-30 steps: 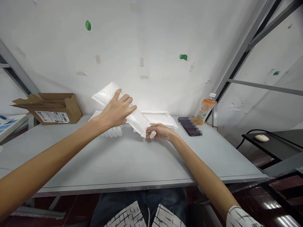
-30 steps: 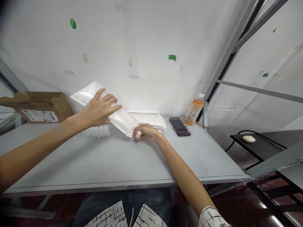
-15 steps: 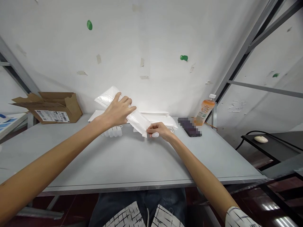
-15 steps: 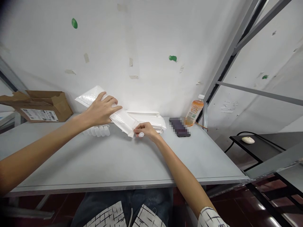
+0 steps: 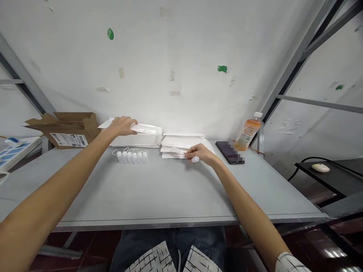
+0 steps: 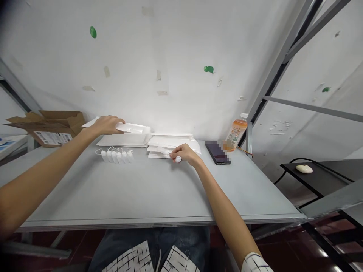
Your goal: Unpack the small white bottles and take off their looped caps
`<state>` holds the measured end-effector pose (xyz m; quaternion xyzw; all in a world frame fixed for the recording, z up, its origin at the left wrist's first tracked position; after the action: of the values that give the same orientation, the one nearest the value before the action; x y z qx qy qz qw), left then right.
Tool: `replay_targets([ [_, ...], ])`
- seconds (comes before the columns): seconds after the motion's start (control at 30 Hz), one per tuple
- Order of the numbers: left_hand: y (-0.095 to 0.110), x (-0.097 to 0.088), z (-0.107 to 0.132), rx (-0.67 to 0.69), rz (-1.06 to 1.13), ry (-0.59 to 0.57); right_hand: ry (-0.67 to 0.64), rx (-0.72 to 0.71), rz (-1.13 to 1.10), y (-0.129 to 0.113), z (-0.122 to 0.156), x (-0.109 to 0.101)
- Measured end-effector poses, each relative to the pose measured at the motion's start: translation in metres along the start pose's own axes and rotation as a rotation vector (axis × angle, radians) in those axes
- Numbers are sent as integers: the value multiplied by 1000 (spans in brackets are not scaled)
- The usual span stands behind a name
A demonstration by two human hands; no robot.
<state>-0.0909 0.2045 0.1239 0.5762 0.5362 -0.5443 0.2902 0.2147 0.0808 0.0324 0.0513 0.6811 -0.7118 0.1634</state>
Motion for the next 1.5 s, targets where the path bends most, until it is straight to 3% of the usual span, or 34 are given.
replay_targets([
  [0.1,-17,30,-3,-47,61,-77,-1,-3,21,4,-1,1],
  [0.2,-20,45,-1,-31,92,-50,14,-10,40,6,-3,-1],
  [0.3,-20,49,4,-41,123,-43,29,-23,66,7,-5,-3],
  [0.47,-23,60,12,-163,279,-179,39,-34,94,7,-6,-2],
  [0.77,-2,72,14,-151,445,-199,48,-36,106,8,-7,-3],
  [1.1,11,73,12,-146,606,-208,48,-44,104,3,-3,-3],
  [1.5,13,51,19,-125,704,-194,41,-41,98,1,-1,-3],
])
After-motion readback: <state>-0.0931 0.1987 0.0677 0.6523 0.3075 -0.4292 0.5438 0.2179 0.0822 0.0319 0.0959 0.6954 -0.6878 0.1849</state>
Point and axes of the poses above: each hand's wrist, its own z-axis away from the middle knuckle, its own x-axis out of the palm, y = z × x, the point moved 9 cm from there along -z, towards the middle knuckle, and after that the axes turned 8 degrees about y, right-handed, at the moved point
